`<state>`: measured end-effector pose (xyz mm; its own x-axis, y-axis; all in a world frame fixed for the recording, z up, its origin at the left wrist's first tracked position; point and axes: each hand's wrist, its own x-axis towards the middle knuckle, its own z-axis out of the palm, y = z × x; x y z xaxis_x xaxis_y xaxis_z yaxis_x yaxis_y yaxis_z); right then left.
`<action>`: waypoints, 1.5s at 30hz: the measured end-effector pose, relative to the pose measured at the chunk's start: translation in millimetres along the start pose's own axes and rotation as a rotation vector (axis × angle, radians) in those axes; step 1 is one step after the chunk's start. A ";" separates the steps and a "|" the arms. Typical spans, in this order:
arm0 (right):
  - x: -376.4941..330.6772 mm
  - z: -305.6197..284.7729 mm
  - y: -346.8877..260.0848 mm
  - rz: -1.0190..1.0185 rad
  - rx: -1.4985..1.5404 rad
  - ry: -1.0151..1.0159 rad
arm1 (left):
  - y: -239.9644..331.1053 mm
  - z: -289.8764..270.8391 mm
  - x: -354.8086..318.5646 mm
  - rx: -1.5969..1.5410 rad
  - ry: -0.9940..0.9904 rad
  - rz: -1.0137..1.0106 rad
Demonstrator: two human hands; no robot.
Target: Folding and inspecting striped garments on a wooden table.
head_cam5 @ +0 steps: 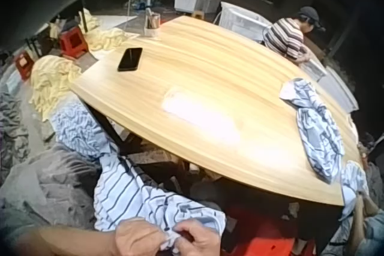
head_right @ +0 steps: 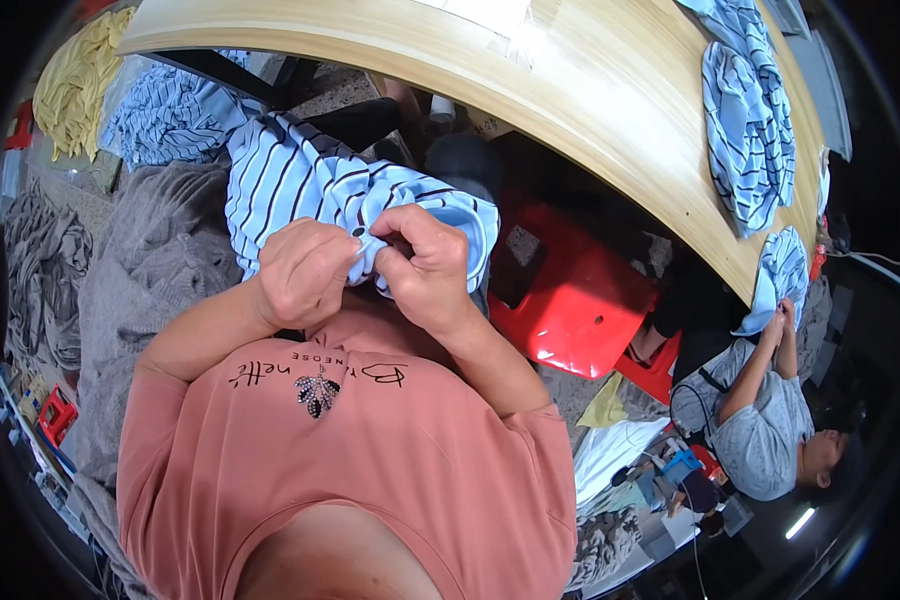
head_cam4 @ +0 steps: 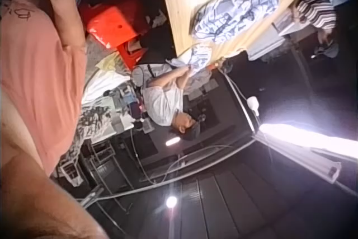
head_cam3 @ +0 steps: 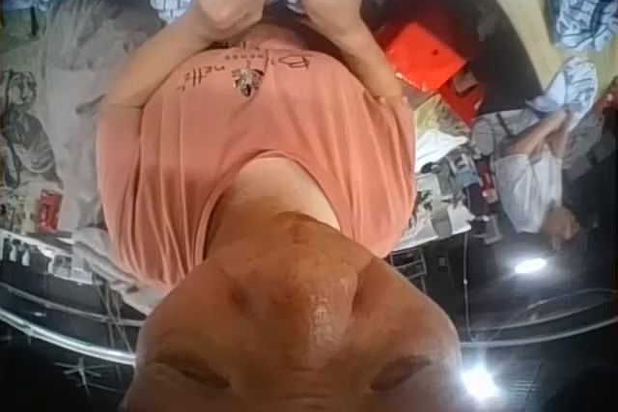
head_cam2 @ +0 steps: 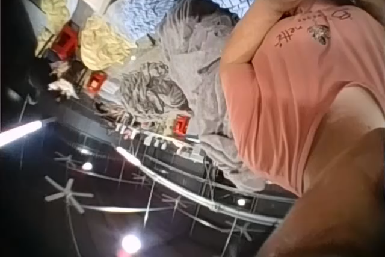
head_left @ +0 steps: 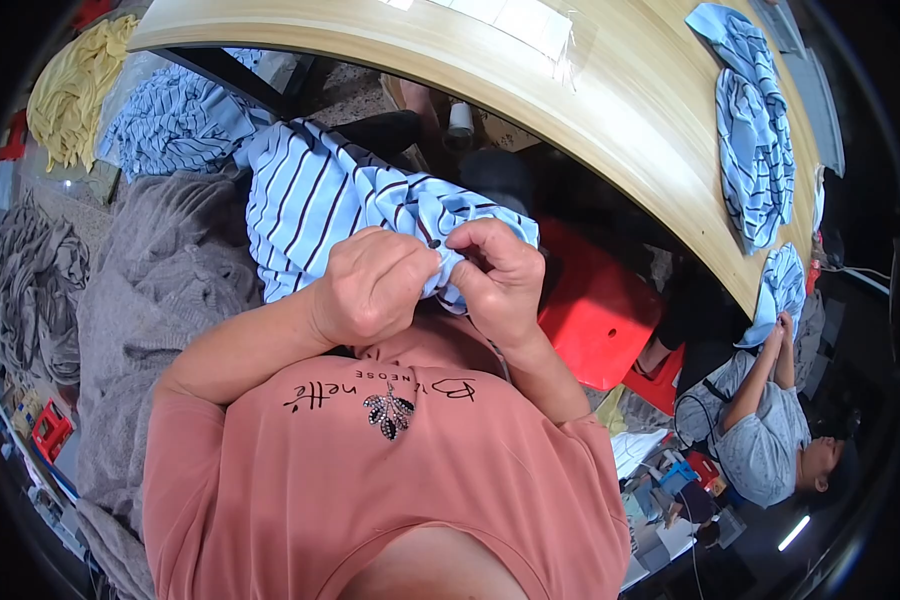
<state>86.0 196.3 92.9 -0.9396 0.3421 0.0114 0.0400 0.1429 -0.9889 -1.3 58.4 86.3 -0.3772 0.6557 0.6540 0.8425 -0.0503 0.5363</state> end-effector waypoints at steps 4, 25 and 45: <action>6.5 -10.8 -5.3 -0.037 -0.019 -0.118 | 1.6 -0.1 0.5 -0.038 0.037 0.069; -0.8 2.7 -18.6 -0.506 -0.509 -0.033 | 9.9 -6.9 -2.0 0.000 0.074 0.089; 20.0 17.4 -21.6 -0.356 -0.285 -0.161 | -17.2 -45.6 -9.7 0.053 0.094 -0.174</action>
<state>60.4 183.9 111.9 -0.9517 0.0806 0.2962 -0.2231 0.4810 -0.8478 -29.6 18.6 95.0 -0.5511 0.5778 0.6020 0.7795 0.0991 0.6185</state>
